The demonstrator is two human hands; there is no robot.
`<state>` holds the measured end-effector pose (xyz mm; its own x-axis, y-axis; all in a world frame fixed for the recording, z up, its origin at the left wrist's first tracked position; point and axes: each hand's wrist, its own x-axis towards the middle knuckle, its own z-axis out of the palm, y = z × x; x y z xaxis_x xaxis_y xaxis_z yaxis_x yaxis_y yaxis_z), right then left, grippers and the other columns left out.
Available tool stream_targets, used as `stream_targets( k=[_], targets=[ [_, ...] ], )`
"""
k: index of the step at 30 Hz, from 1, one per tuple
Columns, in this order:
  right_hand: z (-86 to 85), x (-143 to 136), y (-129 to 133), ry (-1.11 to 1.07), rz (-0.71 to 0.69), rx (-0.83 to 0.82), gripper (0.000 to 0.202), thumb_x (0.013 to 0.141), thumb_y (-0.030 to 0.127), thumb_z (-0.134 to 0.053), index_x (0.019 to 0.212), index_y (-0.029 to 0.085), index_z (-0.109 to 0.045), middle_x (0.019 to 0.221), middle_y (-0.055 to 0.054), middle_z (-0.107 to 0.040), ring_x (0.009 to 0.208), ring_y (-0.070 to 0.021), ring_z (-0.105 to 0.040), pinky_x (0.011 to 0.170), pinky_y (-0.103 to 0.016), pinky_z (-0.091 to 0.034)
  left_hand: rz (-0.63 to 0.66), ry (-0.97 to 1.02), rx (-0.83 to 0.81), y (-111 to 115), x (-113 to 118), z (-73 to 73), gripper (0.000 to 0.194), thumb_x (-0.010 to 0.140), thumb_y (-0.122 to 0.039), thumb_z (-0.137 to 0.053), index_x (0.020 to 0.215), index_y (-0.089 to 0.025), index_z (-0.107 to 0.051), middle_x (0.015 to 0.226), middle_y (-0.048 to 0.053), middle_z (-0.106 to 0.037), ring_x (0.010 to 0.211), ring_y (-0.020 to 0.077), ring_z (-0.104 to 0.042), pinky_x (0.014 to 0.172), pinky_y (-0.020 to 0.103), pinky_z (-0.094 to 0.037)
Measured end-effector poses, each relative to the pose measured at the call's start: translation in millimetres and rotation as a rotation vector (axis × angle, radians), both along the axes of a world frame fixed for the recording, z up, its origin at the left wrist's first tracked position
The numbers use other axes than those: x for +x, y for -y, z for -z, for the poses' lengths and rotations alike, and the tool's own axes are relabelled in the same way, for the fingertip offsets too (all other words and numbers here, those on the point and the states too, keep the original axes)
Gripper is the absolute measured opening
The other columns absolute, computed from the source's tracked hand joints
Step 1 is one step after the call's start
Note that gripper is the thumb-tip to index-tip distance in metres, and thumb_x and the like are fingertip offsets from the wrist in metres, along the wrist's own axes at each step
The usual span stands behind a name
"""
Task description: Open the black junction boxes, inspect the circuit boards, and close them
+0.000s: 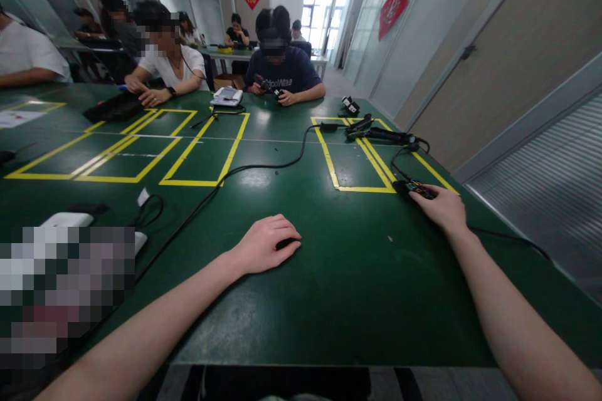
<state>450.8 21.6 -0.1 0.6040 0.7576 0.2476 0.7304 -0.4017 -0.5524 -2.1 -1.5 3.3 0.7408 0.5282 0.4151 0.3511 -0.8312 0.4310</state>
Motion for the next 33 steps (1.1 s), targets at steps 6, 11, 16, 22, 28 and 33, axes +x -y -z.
stream_targets(
  k=[6, 11, 16, 22, 28, 33],
  targets=[
    [0.1, -76.0, -1.3, 0.137, -0.325, -0.063, 0.035, 0.081, 0.037, -0.075, 0.11, 0.017, -0.077, 0.109, -0.012, -0.077, 0.101, -0.0327, -0.072, 0.083, -0.042, -0.058, -0.003, -0.008, -0.006, -0.4, 0.0, 1.1, 0.02, 0.101, -0.028, -0.057, 0.103, -0.019, -0.074, 0.099, 0.007, -0.076, 0.093, 0.0196, -0.07, 0.086, 0.035, -0.058],
    [1.7, -152.6, 27.4, 0.166, -0.952, 0.05, 0.031, 0.089, 0.035, -0.069, 0.116, 0.021, -0.074, 0.109, -0.008, -0.075, 0.092, -0.0252, -0.074, 0.08, -0.037, -0.06, -0.037, 0.048, 0.042, 1.0, -0.5, 1.0, 0.028, 0.099, -0.03, -0.06, 0.124, -0.022, -0.068, 0.132, 0.012, -0.067, 0.118, 0.0251, -0.065, 0.101, 0.045, -0.055],
    [-8.1, -198.0, 61.4, 0.154, -1.401, 0.018, 0.035, 0.092, 0.03, -0.067, 0.127, 0.022, -0.068, 0.117, -0.008, -0.073, 0.094, -0.0206, -0.074, 0.079, -0.029, -0.06, 0.008, 0.049, 0.043, 3.1, 1.0, -2.0, 0.024, 0.093, -0.038, -0.068, 0.109, -0.02, -0.069, 0.113, 0.01, -0.073, 0.105, 0.0236, -0.068, 0.093, 0.039, -0.052],
    [-8.9, -197.0, 62.6, 0.183, -1.445, 0.108, 0.033, 0.096, 0.031, -0.062, 0.126, 0.019, -0.068, 0.117, -0.011, -0.072, 0.092, -0.0207, -0.074, 0.073, -0.03, -0.061, 0.034, -0.042, 0.006, 2.6, 2.5, -2.3, 0.032, 0.085, -0.047, -0.077, 0.098, -0.019, -0.068, 0.098, 0.006, -0.073, 0.095, 0.0226, -0.065, 0.086, 0.036, -0.049],
    [-5.6, -195.4, 60.5, 0.133, -1.412, 0.232, 0.027, 0.099, 0.031, -0.059, 0.123, 0.021, -0.069, 0.111, -0.01, -0.073, 0.091, -0.0189, -0.074, 0.073, -0.028, -0.06, -0.036, -0.038, -0.003, 3.1, 3.7, -0.8, 0.029, 0.088, -0.039, -0.075, 0.108, -0.02, -0.071, 0.112, 0.008, -0.074, 0.109, 0.026, -0.063, 0.095, 0.041, -0.053],
    [-4.6, -197.0, 59.6, 0.096, -1.399, 0.257, 0.026, 0.099, 0.03, -0.061, 0.122, 0.021, -0.069, 0.11, -0.01, -0.074, 0.091, -0.0186, -0.074, 0.075, -0.028, -0.061, -0.09, -0.09, 0.012, 3.0, 2.9, 1.3, 0.05, 0.085, -0.045, -0.078, 0.126, -0.019, -0.069, 0.135, 0.012, -0.068, 0.122, 0.0315, -0.058, 0.103, 0.05, -0.053]
  ],
)
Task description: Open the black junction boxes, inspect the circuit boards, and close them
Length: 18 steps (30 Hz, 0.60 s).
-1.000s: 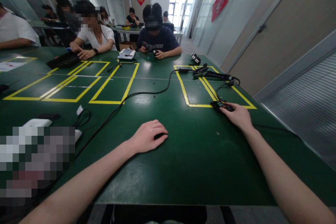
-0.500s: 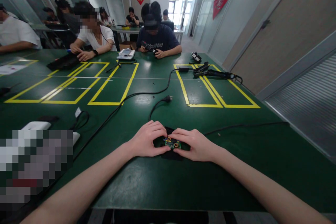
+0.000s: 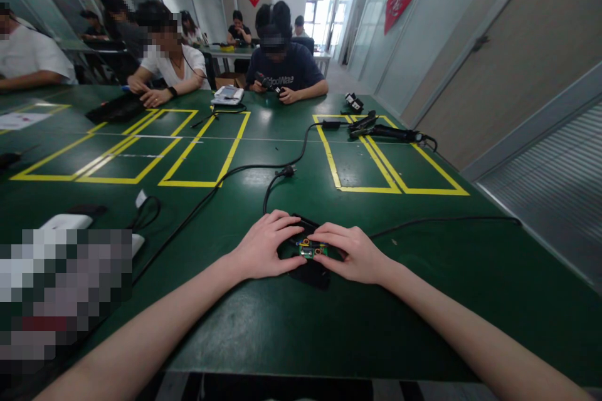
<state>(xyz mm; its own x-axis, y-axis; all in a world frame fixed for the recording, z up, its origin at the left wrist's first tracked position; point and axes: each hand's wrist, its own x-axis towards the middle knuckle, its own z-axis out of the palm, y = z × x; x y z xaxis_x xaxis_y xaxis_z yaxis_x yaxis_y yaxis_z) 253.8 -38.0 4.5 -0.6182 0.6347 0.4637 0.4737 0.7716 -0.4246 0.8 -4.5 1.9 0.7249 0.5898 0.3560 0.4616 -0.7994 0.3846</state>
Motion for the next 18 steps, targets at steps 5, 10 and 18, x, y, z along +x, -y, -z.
stream_targets(
  k=[5, 10, 18],
  targets=[
    [3.8, -0.3, -5.0, -0.006, 0.052, -0.008, 0.023, 0.098, 0.03, -0.063, 0.117, 0.02, -0.071, 0.108, -0.01, -0.074, 0.089, -0.018, -0.074, 0.076, -0.028, -0.061, -0.024, -0.04, -0.016, 0.7, 0.5, -2.8, 0.057, 0.081, -0.051, -0.08, 0.128, -0.02, -0.069, 0.13, 0.012, -0.068, 0.12, 0.0314, -0.058, 0.103, 0.05, -0.053],
    [7.0, 2.0, -8.5, 0.049, 0.11, -0.048, 0.02, 0.096, 0.029, -0.066, 0.113, 0.021, -0.073, 0.114, -0.01, -0.072, 0.089, -0.0189, -0.073, 0.076, -0.031, -0.06, -0.033, -0.037, -0.016, 1.8, 1.2, -5.5, 0.052, 0.083, -0.05, -0.078, 0.122, -0.017, -0.071, 0.112, 0.011, -0.069, 0.105, 0.0275, -0.061, 0.093, 0.044, -0.056],
    [2.1, 4.6, -9.3, 0.046, -0.001, -0.18, 0.039, 0.084, 0.032, -0.079, 0.121, 0.022, -0.071, 0.126, -0.011, -0.068, 0.108, -0.0241, -0.071, 0.094, -0.037, -0.058, -0.035, 0.016, -0.026, 1.0, 2.4, -4.9, 0.028, 0.087, -0.032, -0.07, 0.11, -0.017, -0.073, 0.098, 0.007, -0.069, 0.096, 0.024, -0.061, 0.086, 0.038, -0.056]
  ],
)
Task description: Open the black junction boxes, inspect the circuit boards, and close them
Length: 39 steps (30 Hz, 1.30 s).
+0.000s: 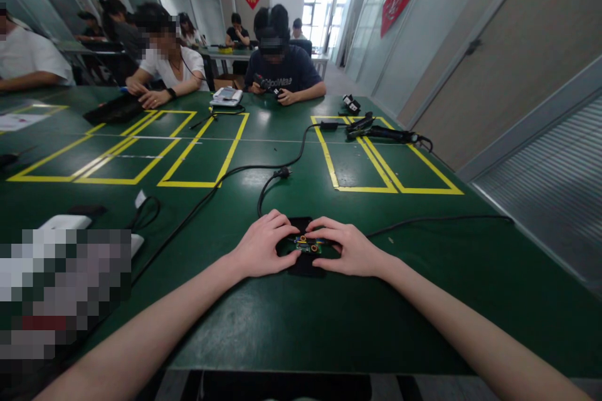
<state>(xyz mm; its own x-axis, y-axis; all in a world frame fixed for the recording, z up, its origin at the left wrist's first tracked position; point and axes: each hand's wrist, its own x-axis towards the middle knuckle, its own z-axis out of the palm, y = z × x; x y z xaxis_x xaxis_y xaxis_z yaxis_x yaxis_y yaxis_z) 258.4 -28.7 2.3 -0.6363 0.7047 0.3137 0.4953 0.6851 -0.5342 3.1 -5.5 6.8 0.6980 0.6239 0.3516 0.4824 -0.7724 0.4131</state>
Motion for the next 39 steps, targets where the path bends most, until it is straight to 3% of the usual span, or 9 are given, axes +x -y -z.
stream_targets(
  k=[4, 8, 12, 19, 26, 32, 36, 39],
  targets=[
    [0.5, -3.1, 0.8, 0.001, 0.043, 0.01, 0.03, 0.087, 0.025, -0.073, 0.117, 0.022, -0.073, 0.124, -0.01, -0.07, 0.103, -0.0224, -0.073, 0.088, -0.034, -0.06, -0.015, 0.009, 0.006, 0.4, 0.5, -0.5, 0.027, 0.087, -0.033, -0.07, 0.109, -0.018, -0.073, 0.098, 0.007, -0.069, 0.096, 0.0239, -0.061, 0.086, 0.039, -0.056],
    [2.0, -4.2, 1.4, -0.002, 0.09, 0.056, 0.032, 0.09, 0.025, -0.068, 0.123, 0.023, -0.071, 0.122, -0.009, -0.071, 0.097, -0.0207, -0.074, 0.083, -0.033, -0.061, -0.034, 0.051, 0.024, -0.9, -0.8, 1.1, 0.03, 0.089, -0.036, -0.07, 0.114, -0.019, -0.071, 0.104, 0.008, -0.068, 0.1, 0.0243, -0.061, 0.087, 0.039, -0.057],
    [6.4, -2.6, -0.9, -0.01, 0.142, 0.098, 0.035, 0.091, 0.026, -0.067, 0.126, 0.022, -0.068, 0.118, -0.009, -0.072, 0.083, -0.0175, -0.072, 0.077, -0.031, -0.06, -0.096, 0.101, 0.045, -4.1, -2.8, 5.6, 0.019, 0.093, -0.027, -0.064, 0.108, -0.019, -0.071, 0.107, 0.008, -0.066, 0.102, 0.0225, -0.063, 0.086, 0.036, -0.056],
    [6.9, 1.7, -3.3, 0.019, 0.149, 0.073, 0.034, 0.091, 0.029, -0.068, 0.124, 0.022, -0.069, 0.115, -0.008, -0.071, 0.058, -0.0095, -0.059, 0.062, -0.027, -0.055, -0.147, -0.011, -0.029, -4.8, -3.6, 6.6, 0.014, 0.092, -0.027, -0.065, 0.104, -0.022, -0.071, 0.079, -0.001, -0.064, 0.072, 0.0149, -0.063, 0.067, 0.026, -0.051],
    [4.4, -0.9, -1.5, 0.021, 0.159, 0.084, 0.032, 0.092, 0.026, -0.065, 0.123, 0.022, -0.069, 0.117, -0.008, -0.071, 0.074, -0.014, -0.068, 0.071, -0.028, -0.058, -0.162, -0.069, -0.052, -4.6, -3.0, 4.6, 0.025, 0.098, -0.029, -0.058, 0.118, -0.022, -0.071, 0.088, 0.001, -0.071, 0.073, 0.0154, -0.067, 0.074, 0.026, -0.054],
    [4.6, -2.8, -0.6, 0.039, 0.171, 0.089, 0.037, 0.09, 0.021, -0.061, 0.126, 0.024, -0.068, 0.121, -0.008, -0.07, 0.081, -0.0163, -0.071, 0.075, -0.031, -0.061, -0.167, -0.067, -0.048, -6.9, -3.3, 5.1, 0.026, 0.099, -0.03, -0.055, 0.118, -0.021, -0.071, 0.095, 0.003, -0.072, 0.079, 0.0171, -0.067, 0.079, 0.03, -0.056],
    [4.7, -2.3, -0.2, 0.037, 0.185, 0.096, 0.038, 0.093, 0.025, -0.061, 0.131, 0.024, -0.066, 0.126, -0.01, -0.067, 0.079, -0.0163, -0.07, 0.075, -0.033, -0.061, -0.183, -0.051, -0.036, -6.7, -3.8, 4.7, 0.03, 0.098, -0.03, -0.057, 0.123, -0.019, -0.069, 0.091, 0.004, -0.07, 0.083, 0.0198, -0.066, 0.079, 0.033, -0.057],
    [3.6, 2.2, -0.8, 0.037, 0.196, 0.073, 0.041, 0.094, 0.031, -0.062, 0.135, 0.025, -0.064, 0.13, -0.01, -0.065, 0.063, -0.0111, -0.063, 0.067, -0.031, -0.059, -0.19, -0.053, -0.037, -6.2, -4.3, 2.4, 0.035, 0.097, -0.034, -0.059, 0.128, -0.018, -0.067, 0.089, 0.005, -0.069, 0.084, 0.0211, -0.064, 0.079, 0.034, -0.056]
  ],
)
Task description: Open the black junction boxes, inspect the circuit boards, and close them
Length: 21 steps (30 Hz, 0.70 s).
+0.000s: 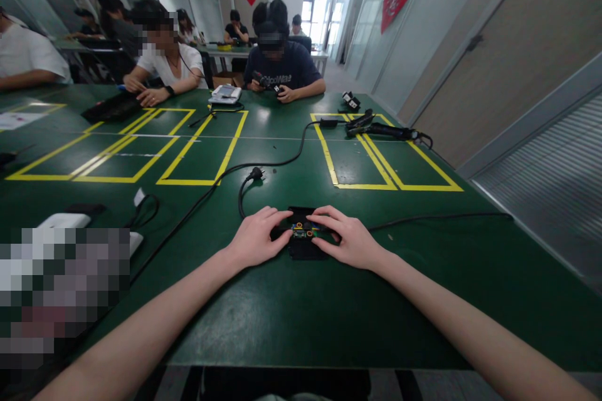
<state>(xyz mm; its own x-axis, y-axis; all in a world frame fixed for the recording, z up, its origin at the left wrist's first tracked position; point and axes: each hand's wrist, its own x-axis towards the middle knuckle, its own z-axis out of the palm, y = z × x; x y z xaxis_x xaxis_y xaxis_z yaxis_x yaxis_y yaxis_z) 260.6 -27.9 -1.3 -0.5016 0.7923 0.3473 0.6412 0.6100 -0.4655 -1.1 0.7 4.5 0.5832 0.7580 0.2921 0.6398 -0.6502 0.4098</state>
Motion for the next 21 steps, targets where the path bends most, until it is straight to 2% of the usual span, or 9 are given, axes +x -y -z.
stream_targets(
  k=[3, 10, 13, 17, 21],
  targets=[
    [-1.2, 8.7, -2.0, -0.015, 0.0, -0.044, 0.046, 0.092, 0.035, -0.067, 0.136, 0.025, -0.063, 0.133, -0.011, -0.063, 0.055, -0.0074, -0.055, 0.059, -0.028, -0.056, 0.008, -0.016, -0.006, -0.3, -1.4, -2.2, 0.041, 0.095, -0.038, -0.061, 0.129, -0.016, -0.066, 0.09, 0.006, -0.068, 0.087, 0.023, -0.064, 0.081, 0.036, -0.056],
    [-2.0, 21.5, -7.2, -0.096, -0.107, -0.126, 0.053, 0.085, 0.032, -0.077, 0.135, 0.023, -0.064, 0.13, -0.011, -0.063, 0.077, -0.0139, -0.065, 0.06, -0.025, -0.056, 0.069, -0.001, -0.025, -4.9, -10.0, -0.5, 0.047, 0.09, -0.039, -0.067, 0.131, -0.016, -0.065, 0.096, 0.006, -0.068, 0.089, 0.0225, -0.065, 0.079, 0.034, -0.055],
    [-1.2, 21.2, -7.4, -0.103, -0.089, -0.144, 0.052, 0.085, 0.032, -0.078, 0.135, 0.024, -0.064, 0.131, -0.012, -0.064, 0.08, -0.015, -0.067, 0.06, -0.025, -0.057, 0.102, 0.005, -0.034, -6.5, -12.5, 0.2, 0.051, 0.088, -0.041, -0.071, 0.132, -0.017, -0.064, 0.097, 0.006, -0.069, 0.09, 0.0228, -0.066, 0.079, 0.034, -0.055],
    [0.4, 19.7, -6.8, -0.087, -0.049, -0.129, 0.048, 0.087, 0.032, -0.076, 0.133, 0.025, -0.065, 0.131, -0.011, -0.065, 0.067, -0.0117, -0.063, 0.058, -0.027, -0.057, 0.106, -0.001, -0.053, -7.0, -13.5, 0.3, 0.055, 0.085, -0.043, -0.074, 0.132, -0.017, -0.065, 0.098, 0.006, -0.069, 0.088, 0.0226, -0.066, 0.079, 0.034, -0.055],
    [1.1, 18.4, -7.2, -0.089, -0.035, -0.101, 0.046, 0.089, 0.034, -0.074, 0.133, 0.025, -0.065, 0.132, -0.011, -0.065, 0.076, -0.0156, -0.068, 0.061, -0.028, -0.058, 0.075, -0.013, -0.043, -8.9, -15.3, 0.0, 0.052, 0.088, -0.046, -0.072, 0.132, -0.02, -0.065, 0.1, 0.006, -0.07, 0.086, 0.0218, -0.067, 0.079, 0.034, -0.056]
  ],
)
